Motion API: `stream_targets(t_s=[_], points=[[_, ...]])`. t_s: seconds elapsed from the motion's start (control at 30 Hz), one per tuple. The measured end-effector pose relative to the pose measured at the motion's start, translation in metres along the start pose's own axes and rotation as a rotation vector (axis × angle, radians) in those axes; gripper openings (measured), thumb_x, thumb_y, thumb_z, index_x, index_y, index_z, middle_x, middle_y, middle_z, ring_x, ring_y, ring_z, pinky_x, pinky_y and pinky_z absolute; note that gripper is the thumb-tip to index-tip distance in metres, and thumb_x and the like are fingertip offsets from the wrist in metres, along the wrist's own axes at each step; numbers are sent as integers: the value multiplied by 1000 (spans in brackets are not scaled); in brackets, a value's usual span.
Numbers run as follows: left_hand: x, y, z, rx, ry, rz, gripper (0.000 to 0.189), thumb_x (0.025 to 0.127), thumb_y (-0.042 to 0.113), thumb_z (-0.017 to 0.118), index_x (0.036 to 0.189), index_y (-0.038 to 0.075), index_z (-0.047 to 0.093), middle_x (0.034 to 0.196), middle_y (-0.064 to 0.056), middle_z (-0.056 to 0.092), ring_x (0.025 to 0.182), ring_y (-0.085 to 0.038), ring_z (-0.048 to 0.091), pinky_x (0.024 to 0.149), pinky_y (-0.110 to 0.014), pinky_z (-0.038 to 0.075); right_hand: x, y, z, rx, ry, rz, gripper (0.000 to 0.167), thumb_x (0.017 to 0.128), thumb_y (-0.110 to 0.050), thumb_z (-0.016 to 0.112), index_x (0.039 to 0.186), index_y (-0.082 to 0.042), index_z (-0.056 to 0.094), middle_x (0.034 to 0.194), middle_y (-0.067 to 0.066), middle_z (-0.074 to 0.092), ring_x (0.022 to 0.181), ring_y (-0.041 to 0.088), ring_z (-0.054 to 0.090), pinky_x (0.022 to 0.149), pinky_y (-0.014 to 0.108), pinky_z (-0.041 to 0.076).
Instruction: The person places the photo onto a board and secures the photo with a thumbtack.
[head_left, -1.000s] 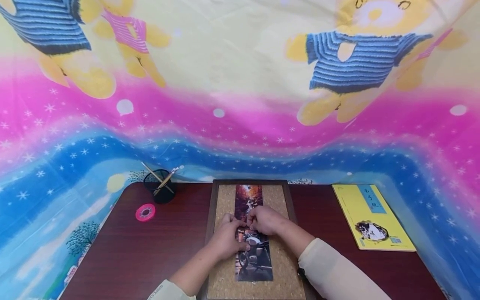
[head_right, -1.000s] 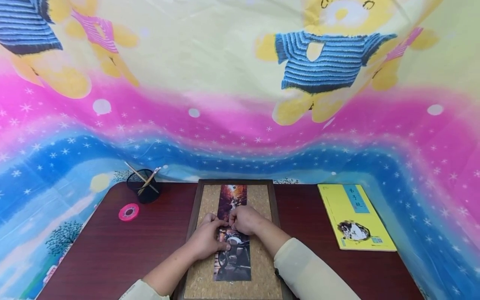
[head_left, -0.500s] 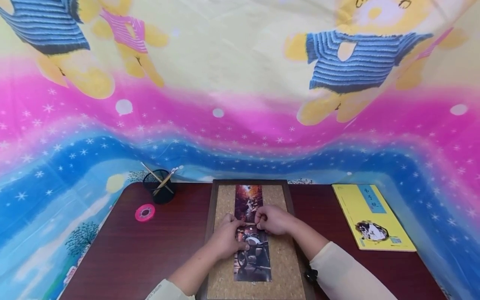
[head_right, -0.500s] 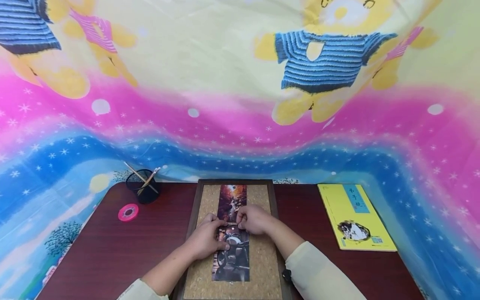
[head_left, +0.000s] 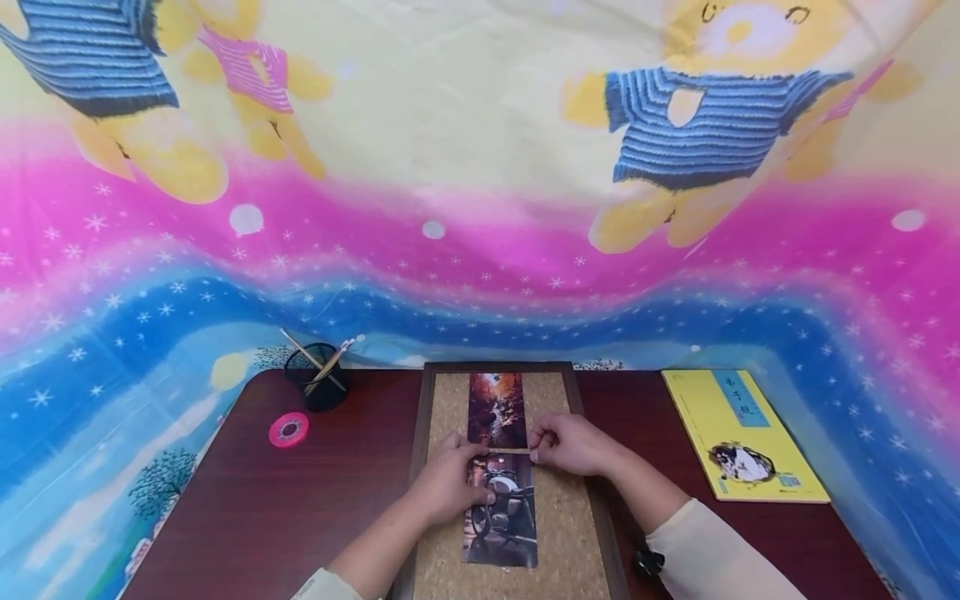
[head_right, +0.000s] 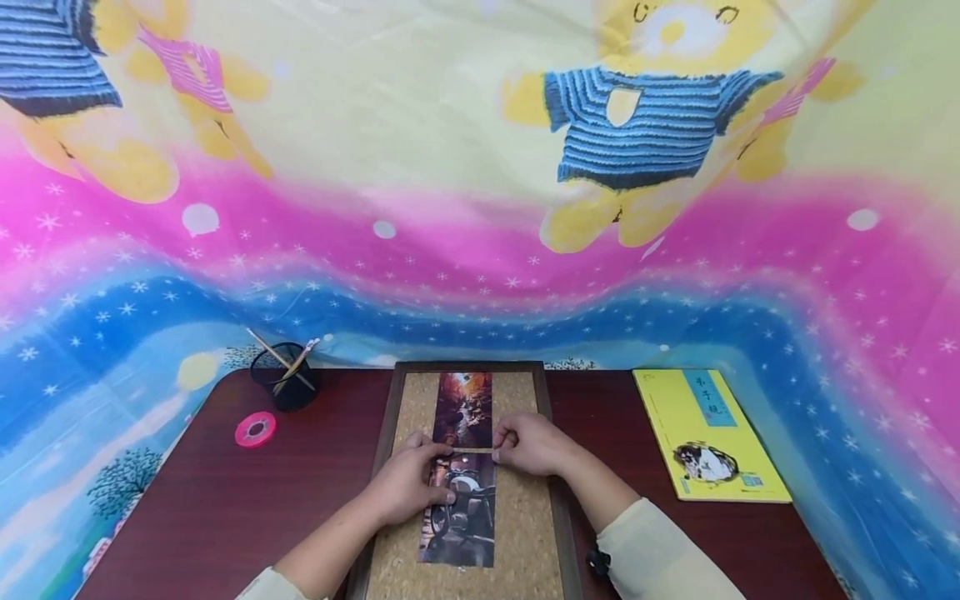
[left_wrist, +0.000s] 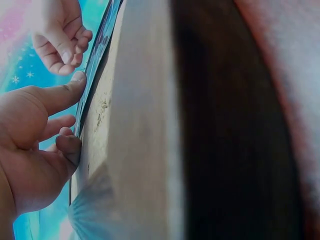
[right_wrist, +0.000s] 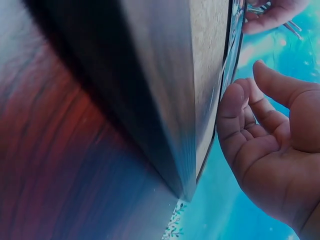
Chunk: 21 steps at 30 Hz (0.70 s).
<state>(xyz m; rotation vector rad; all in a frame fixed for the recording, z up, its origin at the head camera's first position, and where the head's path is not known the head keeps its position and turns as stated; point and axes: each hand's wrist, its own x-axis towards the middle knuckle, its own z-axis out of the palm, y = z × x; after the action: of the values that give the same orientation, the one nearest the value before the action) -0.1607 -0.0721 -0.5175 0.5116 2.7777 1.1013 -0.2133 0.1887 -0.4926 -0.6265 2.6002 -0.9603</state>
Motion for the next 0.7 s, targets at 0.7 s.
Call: stream_targets(t_s=[0.7], points=[[-9, -27, -32, -57, 49, 39, 59, 81, 31, 90, 131, 9, 69, 114, -4, 63, 79, -12, 58, 71, -28, 51, -35, 26, -16, 90, 154, 118, 26, 93, -19, 79, 116, -10, 69, 92, -3, 65, 78, 17, 58, 66, 30, 49]])
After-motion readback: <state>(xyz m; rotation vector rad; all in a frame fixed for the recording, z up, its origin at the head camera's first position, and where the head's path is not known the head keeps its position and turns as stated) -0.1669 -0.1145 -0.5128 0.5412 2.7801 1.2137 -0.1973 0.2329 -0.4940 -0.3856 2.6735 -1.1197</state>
